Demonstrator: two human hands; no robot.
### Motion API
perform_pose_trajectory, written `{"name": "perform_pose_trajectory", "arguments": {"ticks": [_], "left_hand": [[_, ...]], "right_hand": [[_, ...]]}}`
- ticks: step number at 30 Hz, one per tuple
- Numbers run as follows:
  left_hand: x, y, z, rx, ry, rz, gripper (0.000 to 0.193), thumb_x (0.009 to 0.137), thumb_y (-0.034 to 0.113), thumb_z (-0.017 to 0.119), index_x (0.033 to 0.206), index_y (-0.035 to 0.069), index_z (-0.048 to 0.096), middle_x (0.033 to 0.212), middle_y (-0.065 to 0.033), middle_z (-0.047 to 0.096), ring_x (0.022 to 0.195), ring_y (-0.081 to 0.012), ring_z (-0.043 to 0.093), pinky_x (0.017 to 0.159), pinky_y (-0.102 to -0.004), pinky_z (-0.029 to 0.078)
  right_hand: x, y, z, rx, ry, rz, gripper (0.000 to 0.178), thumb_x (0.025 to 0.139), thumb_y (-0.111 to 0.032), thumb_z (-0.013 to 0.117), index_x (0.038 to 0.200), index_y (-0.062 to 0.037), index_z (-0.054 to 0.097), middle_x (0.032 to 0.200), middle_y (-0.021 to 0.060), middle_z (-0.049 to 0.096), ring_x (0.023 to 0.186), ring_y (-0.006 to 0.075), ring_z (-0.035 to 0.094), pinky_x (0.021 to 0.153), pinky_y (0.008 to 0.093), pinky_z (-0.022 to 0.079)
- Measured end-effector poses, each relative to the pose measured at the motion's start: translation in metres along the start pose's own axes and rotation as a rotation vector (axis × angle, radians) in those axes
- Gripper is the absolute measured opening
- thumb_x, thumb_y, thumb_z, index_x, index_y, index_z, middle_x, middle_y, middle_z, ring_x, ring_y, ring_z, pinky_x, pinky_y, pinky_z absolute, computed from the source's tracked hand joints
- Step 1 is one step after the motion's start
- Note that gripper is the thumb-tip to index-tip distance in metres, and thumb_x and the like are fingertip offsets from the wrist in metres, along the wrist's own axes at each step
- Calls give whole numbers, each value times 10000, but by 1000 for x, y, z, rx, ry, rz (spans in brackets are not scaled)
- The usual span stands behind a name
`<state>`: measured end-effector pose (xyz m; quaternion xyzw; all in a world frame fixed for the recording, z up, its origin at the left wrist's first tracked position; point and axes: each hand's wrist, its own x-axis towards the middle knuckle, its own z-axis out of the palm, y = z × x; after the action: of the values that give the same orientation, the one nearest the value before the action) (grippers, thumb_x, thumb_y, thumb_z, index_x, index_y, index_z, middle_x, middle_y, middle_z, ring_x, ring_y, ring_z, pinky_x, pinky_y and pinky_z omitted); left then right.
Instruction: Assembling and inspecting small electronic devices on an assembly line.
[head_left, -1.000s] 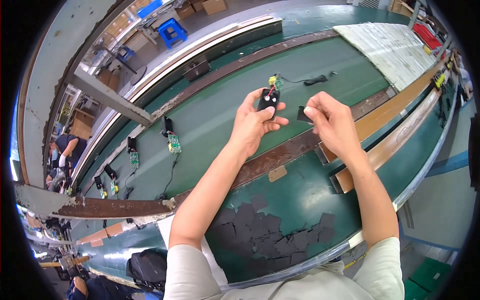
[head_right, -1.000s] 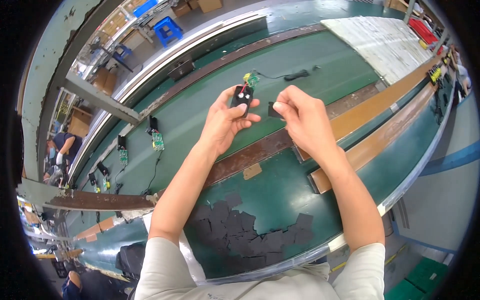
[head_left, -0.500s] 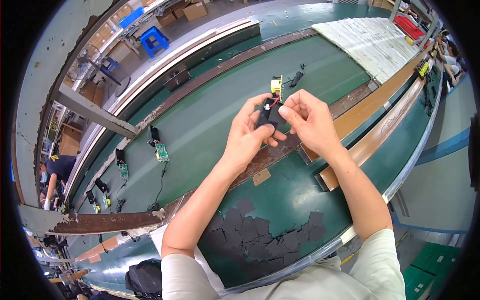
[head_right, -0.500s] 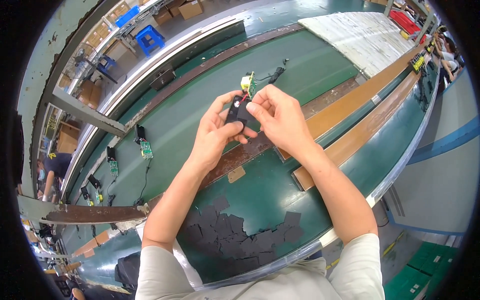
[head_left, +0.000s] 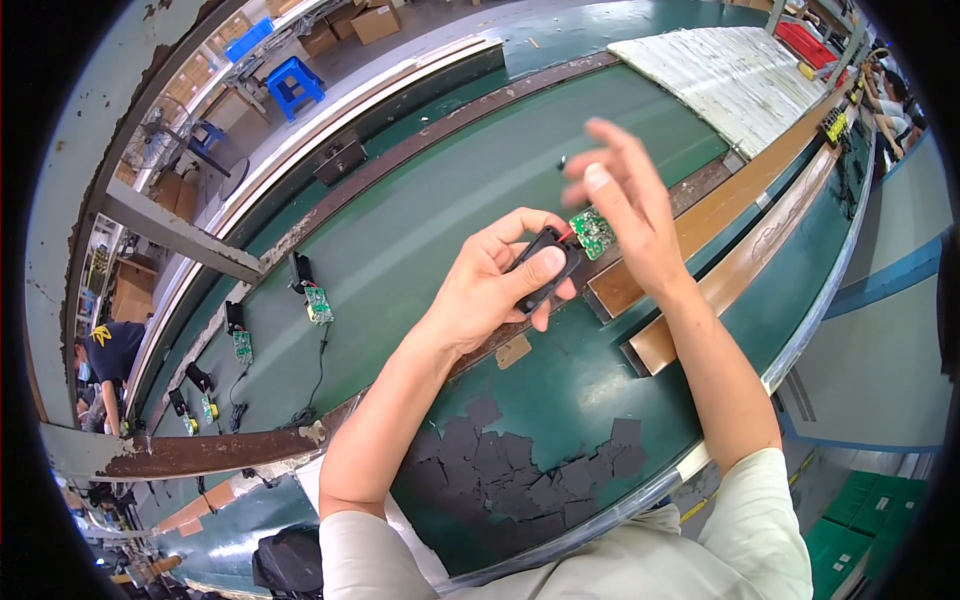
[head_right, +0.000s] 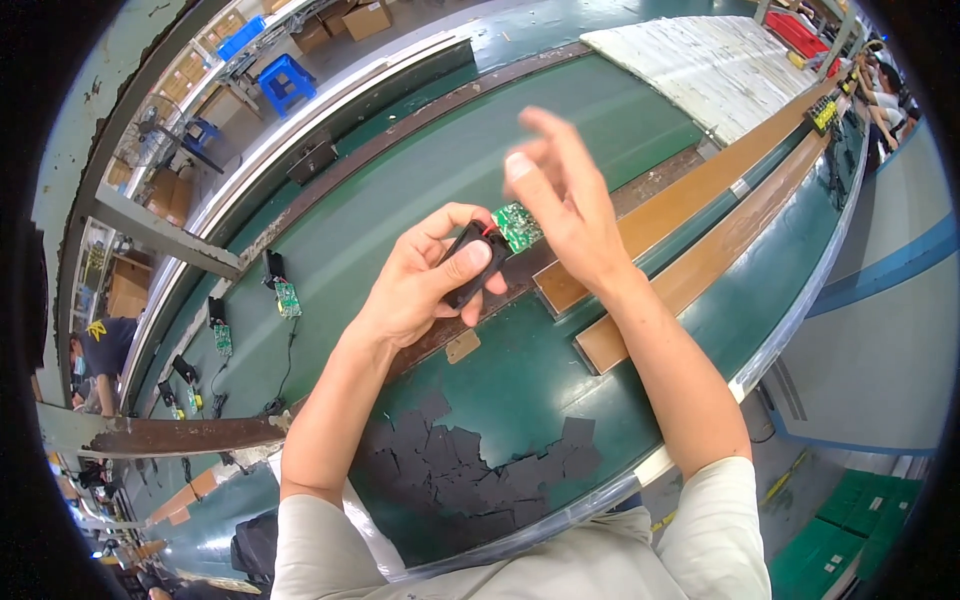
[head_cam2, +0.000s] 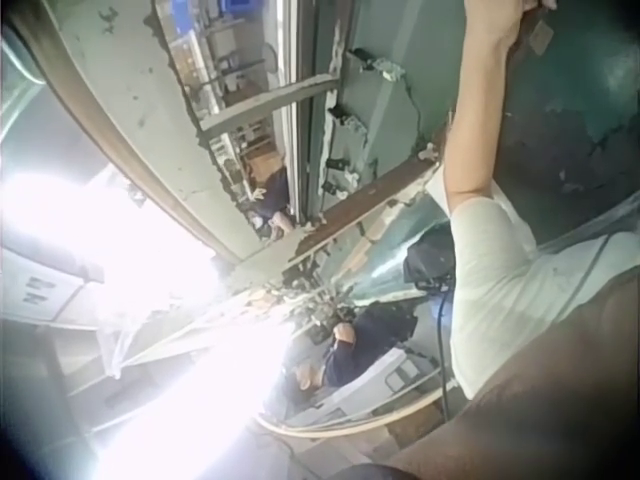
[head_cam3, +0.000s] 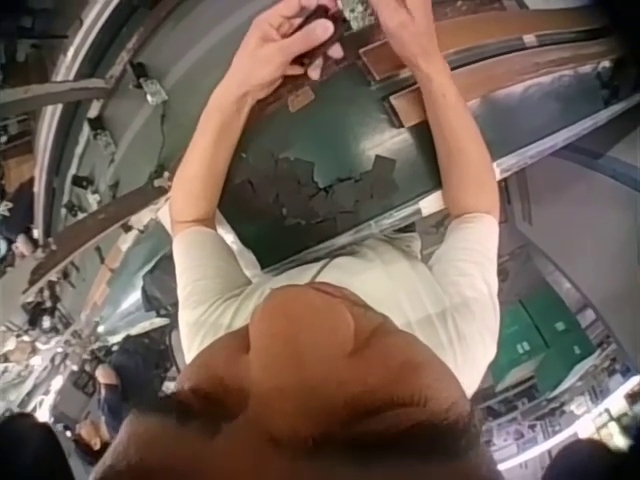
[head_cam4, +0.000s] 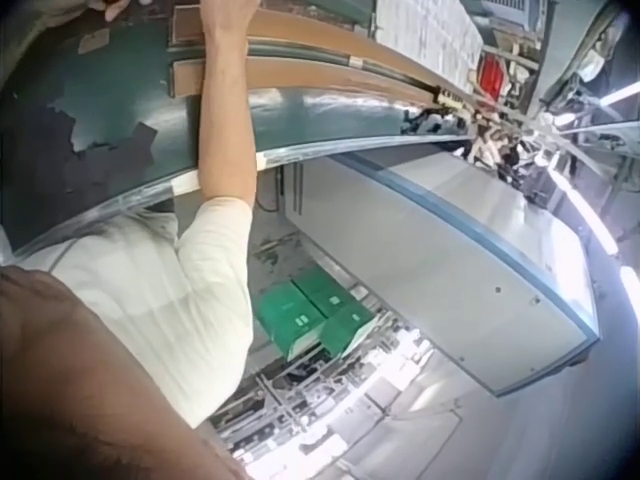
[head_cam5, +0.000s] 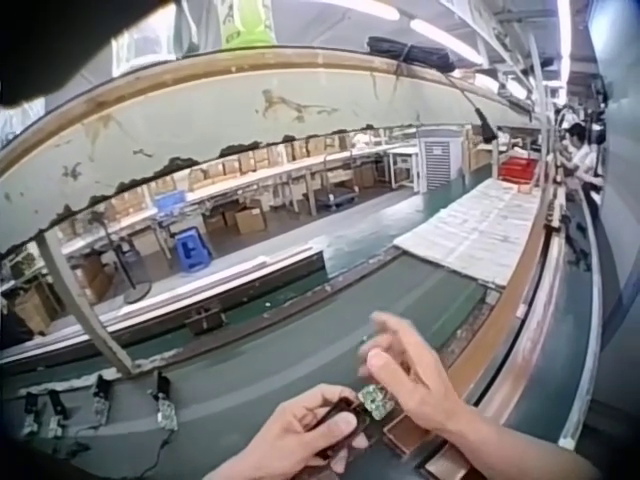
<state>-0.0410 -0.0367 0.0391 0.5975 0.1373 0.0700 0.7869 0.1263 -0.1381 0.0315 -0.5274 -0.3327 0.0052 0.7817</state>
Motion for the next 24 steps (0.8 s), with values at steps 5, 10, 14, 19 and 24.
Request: {"name": "perform_pose_trajectory", "arguments": {"ticks": [5, 10, 14, 19, 24], "left_hand": [[9, -16, -6, 325, 177, 238, 229, 1080, 121, 658, 1302, 75, 621, 920, -67, 729, 691, -115, 662, 564, -271, 558], [7, -18, -6, 394, 385, 140, 195, 1076, 79, 642, 1269, 57, 647, 919, -41, 711, 735, -105, 659, 611, -271, 586], [4, -17, -2, 625, 531, 278, 169, 1053, 66, 665, 1206, -2, 646, 968, -128, 747, 709, -162, 706, 651, -339, 553], [5, -26, -12, 936, 571, 694, 191, 1034, 54, 689, 1219, 10, 664, 989, -142, 738, 770, -208, 722, 691, -347, 561], [-2, -20, -10, 876, 575, 685, 236, 1017, 39, 703, 1248, 14, 659, 1004, -152, 740, 821, -273, 727, 714, -370, 572]], "right_hand": [[0, -5, -25, -424, -587, 200, 351, 1074, -300, 624, 941, 19, 681, 681, 124, 617, 653, 248, 606, 649, 392, 480], [-12, -11, -10, -656, -553, 57, 446, 1080, -345, 600, 812, 11, 614, 677, 185, 576, 637, 284, 578, 616, 420, 459], [-10, -6, -15, -603, -676, 178, 437, 1101, -372, 594, 874, -1, 630, 714, 103, 590, 651, 169, 564, 578, 356, 429], [-6, -17, -11, -75, -773, 718, 387, 1116, -400, 579, 985, -55, 698, 809, 10, 671, 706, 86, 634, 582, 268, 459], [-6, -27, -8, 74, -776, 817, 357, 1112, -415, 580, 1044, -95, 723, 866, -29, 681, 754, 67, 682, 600, 228, 493]]}}
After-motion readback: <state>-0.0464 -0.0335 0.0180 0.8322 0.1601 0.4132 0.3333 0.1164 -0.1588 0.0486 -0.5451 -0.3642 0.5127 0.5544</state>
